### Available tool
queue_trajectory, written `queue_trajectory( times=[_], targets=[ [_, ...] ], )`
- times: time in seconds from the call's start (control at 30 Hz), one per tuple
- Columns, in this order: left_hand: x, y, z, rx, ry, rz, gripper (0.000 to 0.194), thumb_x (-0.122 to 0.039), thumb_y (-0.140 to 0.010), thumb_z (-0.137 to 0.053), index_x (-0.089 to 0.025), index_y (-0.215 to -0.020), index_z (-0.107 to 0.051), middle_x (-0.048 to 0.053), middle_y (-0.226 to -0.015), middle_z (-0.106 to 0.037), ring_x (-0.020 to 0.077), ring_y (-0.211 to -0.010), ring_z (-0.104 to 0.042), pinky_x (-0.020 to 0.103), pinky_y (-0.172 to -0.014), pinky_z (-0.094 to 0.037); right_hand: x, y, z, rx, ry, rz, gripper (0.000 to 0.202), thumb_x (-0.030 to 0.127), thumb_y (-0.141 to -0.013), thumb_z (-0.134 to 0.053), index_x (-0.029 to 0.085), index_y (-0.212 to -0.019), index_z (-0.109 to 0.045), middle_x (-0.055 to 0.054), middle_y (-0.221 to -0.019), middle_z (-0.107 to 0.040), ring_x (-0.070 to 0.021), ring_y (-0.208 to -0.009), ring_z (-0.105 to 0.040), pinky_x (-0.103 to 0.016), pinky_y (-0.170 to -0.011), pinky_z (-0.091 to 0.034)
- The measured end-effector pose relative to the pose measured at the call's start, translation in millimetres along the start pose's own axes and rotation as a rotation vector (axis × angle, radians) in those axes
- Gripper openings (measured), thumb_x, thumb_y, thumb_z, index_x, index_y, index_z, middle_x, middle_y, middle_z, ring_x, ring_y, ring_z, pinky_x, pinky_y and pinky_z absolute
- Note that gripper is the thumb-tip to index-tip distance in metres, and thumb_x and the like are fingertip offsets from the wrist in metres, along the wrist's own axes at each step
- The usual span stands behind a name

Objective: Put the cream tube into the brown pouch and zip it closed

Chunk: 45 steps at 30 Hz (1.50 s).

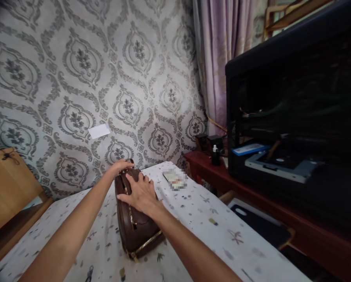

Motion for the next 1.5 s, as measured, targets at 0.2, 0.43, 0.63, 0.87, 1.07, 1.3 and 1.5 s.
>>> queue_trajectory(
  times=[0.2, 0.43, 0.63, 0.87, 1.07, 1.3, 1.5],
  targets=[
    [0.2, -14.9, -12.2, -0.085, 0.021, -0.103, 0.029, -0.034, -0.094, -0.062, -0.015, -0.115, -0.062, 0.007, -0.112, -0.065, 0.0191, -0.095, -0.066, 0.037, -0.08, -0.058, -0.4, -0.7, -1.6, -0.029, -0.021, 0.002, 0.093, 0.065, -0.082, -0.059, 0.014, -0.154, -0.031, -0.023, -0.158, -0.033, -0.0443, -0.138, -0.035, -0.059, -0.109, -0.029],
    [5.8, -17.9, -8.5, -0.176, 0.066, -0.206, 0.03, -0.036, -0.094, -0.061, -0.015, -0.115, -0.062, 0.007, -0.11, -0.066, 0.0178, -0.092, -0.066, 0.036, -0.078, -0.058, -1.8, -3.1, -1.2, -0.042, -0.032, 0.03, 0.087, 0.063, -0.082, -0.058, 0.011, -0.149, -0.039, -0.018, -0.153, -0.044, -0.0452, -0.135, -0.038, -0.061, -0.107, -0.033],
    [5.7, -12.1, -8.3, -0.202, 0.059, -0.26, 0.028, -0.036, -0.094, -0.061, -0.014, -0.111, -0.063, 0.006, -0.106, -0.066, 0.0168, -0.088, -0.066, 0.035, -0.077, -0.057, 0.1, -1.1, 2.0, -0.06, -0.001, 0.041, 0.074, 0.063, -0.083, -0.057, 0.013, -0.137, -0.05, -0.017, -0.14, -0.055, -0.0423, -0.127, -0.045, -0.058, -0.102, -0.038],
    [3.9, 2.9, -9.0, -0.161, 0.038, -0.314, 0.023, -0.035, -0.092, -0.064, -0.012, -0.089, -0.065, 0.001, -0.084, -0.066, 0.0128, -0.073, -0.063, 0.03, -0.07, -0.055, 1.7, -1.0, 2.0, -0.055, 0.026, 0.036, 0.073, 0.064, -0.084, -0.056, 0.013, -0.136, -0.051, -0.02, -0.141, -0.053, -0.0418, -0.127, -0.046, -0.056, -0.101, -0.038],
    [-0.8, 12.3, -10.7, -0.074, 0.092, -0.342, 0.024, -0.03, -0.087, -0.07, -0.013, -0.072, -0.061, -0.004, -0.067, -0.062, 0.0109, -0.062, -0.059, 0.028, -0.067, -0.05, -0.5, -2.2, -1.8, -0.082, 0.012, 0.041, 0.076, 0.064, -0.084, -0.056, 0.013, -0.14, -0.047, -0.02, -0.143, -0.052, -0.0418, -0.128, -0.046, -0.057, -0.102, -0.038],
    [3.5, 29.7, 14.3, 0.0, 0.167, -0.294, 0.022, -0.031, -0.062, -0.083, -0.016, -0.069, -0.069, 0.004, -0.067, -0.068, 0.0168, -0.063, -0.061, 0.025, -0.056, -0.041, -2.7, -0.7, -1.6, -0.056, -0.027, 0.031, 0.081, 0.064, -0.084, -0.057, 0.02, -0.15, -0.038, -0.014, -0.158, -0.036, -0.0439, -0.137, -0.038, -0.057, -0.108, -0.033],
    [26.5, 48.5, 36.3, -0.045, 0.177, -0.32, 0.028, -0.039, -0.056, -0.083, -0.018, -0.063, -0.066, 0.004, -0.063, -0.065, 0.0176, -0.063, -0.058, 0.025, -0.056, -0.04, -3.7, -0.6, -2.0, -0.034, -0.029, 0.024, 0.078, 0.064, -0.086, -0.056, 0.031, -0.153, -0.035, -0.01, -0.161, -0.032, -0.044, -0.14, -0.033, -0.059, -0.109, -0.029]
  ],
)
Point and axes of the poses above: each hand's wrist, its own y-axis away from the middle knuckle, its own z-axis out of the back of the hand, x = y × z, the point moved 1 cm from there along -y, towards the middle knuckle
